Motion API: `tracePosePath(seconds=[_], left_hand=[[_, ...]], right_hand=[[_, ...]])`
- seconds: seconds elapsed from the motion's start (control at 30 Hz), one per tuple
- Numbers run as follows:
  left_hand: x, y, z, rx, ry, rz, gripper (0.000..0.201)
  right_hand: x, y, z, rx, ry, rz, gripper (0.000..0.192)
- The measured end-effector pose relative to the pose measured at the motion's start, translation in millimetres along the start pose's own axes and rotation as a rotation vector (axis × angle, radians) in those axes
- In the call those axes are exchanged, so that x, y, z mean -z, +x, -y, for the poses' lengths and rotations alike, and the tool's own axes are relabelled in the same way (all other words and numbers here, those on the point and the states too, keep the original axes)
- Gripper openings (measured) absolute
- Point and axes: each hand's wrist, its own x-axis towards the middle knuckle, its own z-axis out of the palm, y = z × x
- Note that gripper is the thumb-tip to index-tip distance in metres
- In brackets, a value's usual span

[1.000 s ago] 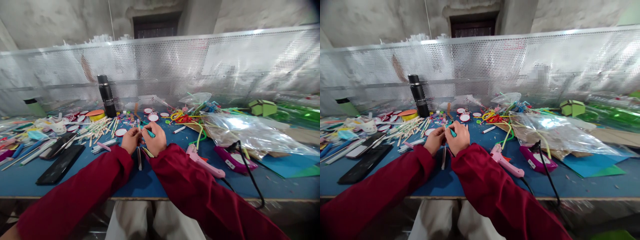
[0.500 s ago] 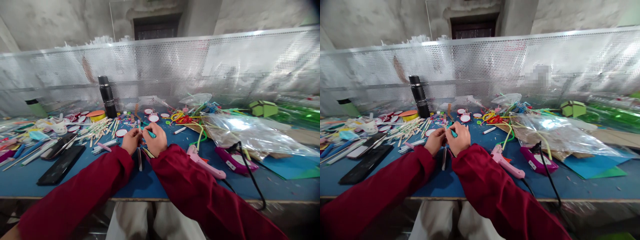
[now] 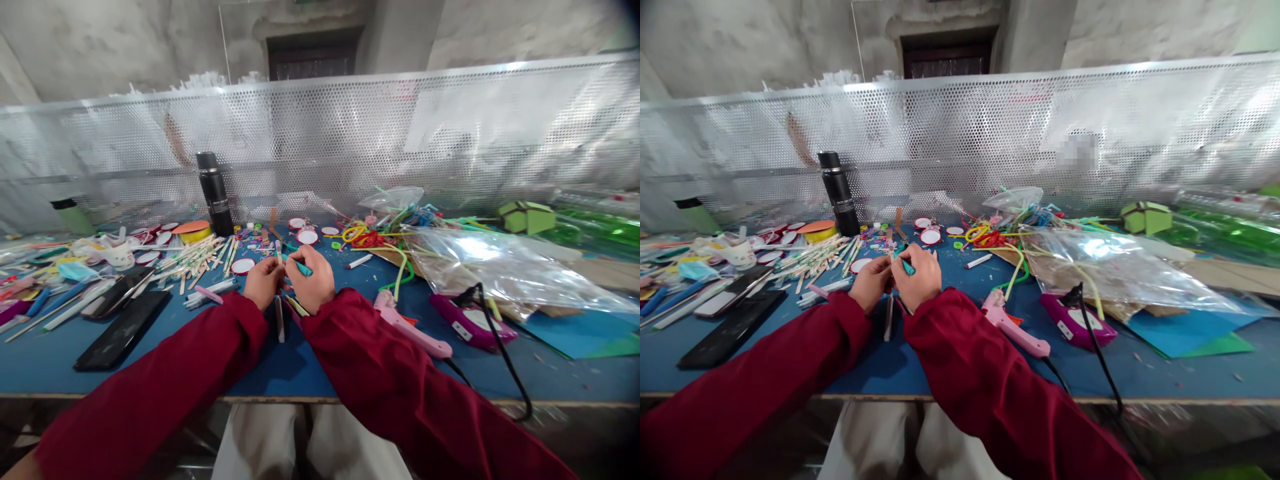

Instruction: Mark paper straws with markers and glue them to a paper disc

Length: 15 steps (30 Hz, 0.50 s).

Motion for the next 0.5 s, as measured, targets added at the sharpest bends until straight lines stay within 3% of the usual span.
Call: tracePosePath(seconds=[0.5], left_hand=[[-1.2, -2.0, -3.6, 0.032, -0.036, 0.007, 0.023]], right_hand=[[0.8, -0.2, 1.5, -0.001, 0.013, -0.004, 0.010]])
